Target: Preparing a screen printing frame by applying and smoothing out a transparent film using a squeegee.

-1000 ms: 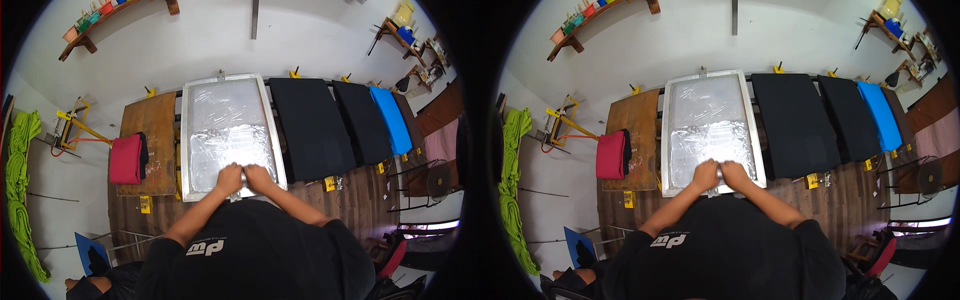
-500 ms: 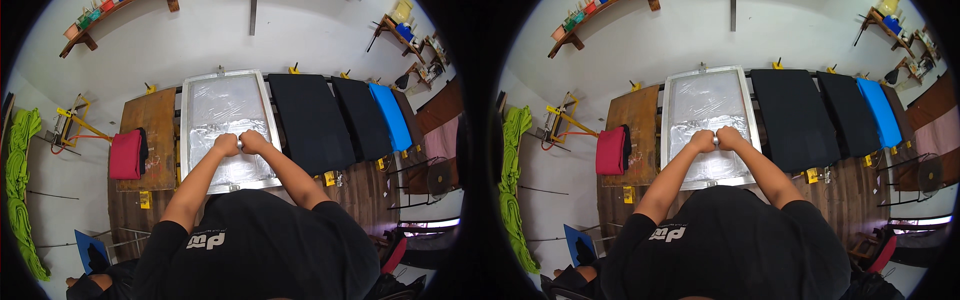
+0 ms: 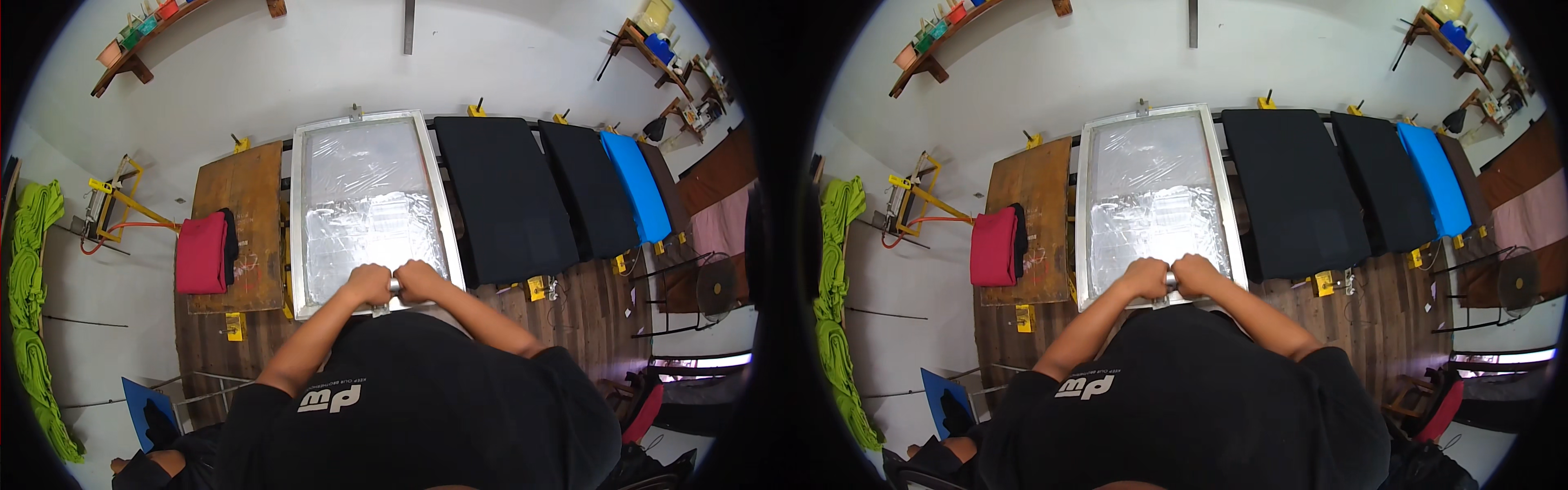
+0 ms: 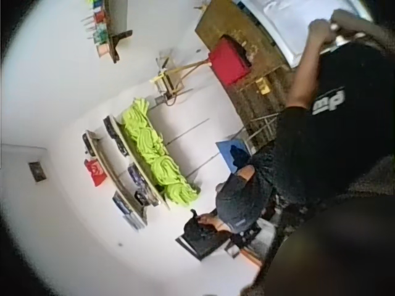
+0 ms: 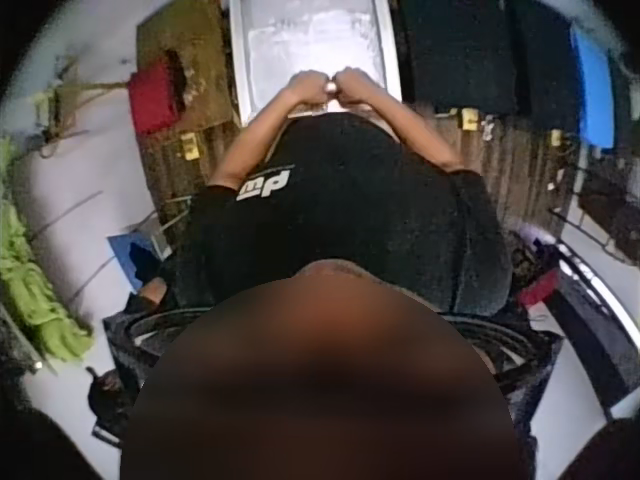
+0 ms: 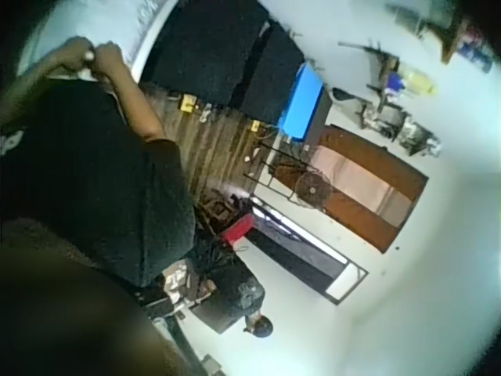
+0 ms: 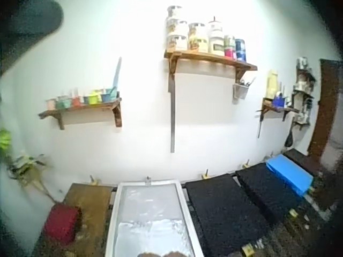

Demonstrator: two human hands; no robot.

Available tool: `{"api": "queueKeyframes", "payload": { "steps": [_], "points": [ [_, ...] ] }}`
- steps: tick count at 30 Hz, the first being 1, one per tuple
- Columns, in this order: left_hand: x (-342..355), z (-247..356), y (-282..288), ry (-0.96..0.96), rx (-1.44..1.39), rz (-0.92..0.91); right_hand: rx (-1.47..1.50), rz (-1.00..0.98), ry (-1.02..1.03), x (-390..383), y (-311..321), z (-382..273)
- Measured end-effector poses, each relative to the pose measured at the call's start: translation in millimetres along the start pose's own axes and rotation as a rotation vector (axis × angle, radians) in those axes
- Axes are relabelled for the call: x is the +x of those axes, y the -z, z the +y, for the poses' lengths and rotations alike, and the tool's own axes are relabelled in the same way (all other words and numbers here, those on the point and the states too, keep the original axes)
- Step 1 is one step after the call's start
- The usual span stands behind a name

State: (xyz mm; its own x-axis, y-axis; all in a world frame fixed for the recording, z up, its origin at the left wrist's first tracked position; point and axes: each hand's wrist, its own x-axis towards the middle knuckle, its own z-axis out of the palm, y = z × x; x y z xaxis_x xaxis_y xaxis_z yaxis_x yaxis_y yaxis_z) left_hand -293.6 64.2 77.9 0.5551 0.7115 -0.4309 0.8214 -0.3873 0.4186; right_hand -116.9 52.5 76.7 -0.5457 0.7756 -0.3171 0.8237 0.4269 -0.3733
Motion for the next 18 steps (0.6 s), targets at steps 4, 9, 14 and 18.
{"api": "queueKeyframes", "payload": {
  "steps": [4, 9, 14, 18],
  "points": [
    [23, -9, 38, 0.041, -0.062, -0.018, 0.032, -0.041, 0.05, 33, 38, 19],
    [45, -30, 9, -0.017, -0.03, 0.527, -0.034, 0.354, 0.088, 53, 22, 27],
    [6, -5, -42, -0.108, -0.042, 0.579, -0.025, 0.416, 0.157, 3, -38, 16],
    [-12, 12, -28, 0.012, -0.023, 0.309, 0.009, 0.14, 0.091, -16, -14, -1]
  ]
}}
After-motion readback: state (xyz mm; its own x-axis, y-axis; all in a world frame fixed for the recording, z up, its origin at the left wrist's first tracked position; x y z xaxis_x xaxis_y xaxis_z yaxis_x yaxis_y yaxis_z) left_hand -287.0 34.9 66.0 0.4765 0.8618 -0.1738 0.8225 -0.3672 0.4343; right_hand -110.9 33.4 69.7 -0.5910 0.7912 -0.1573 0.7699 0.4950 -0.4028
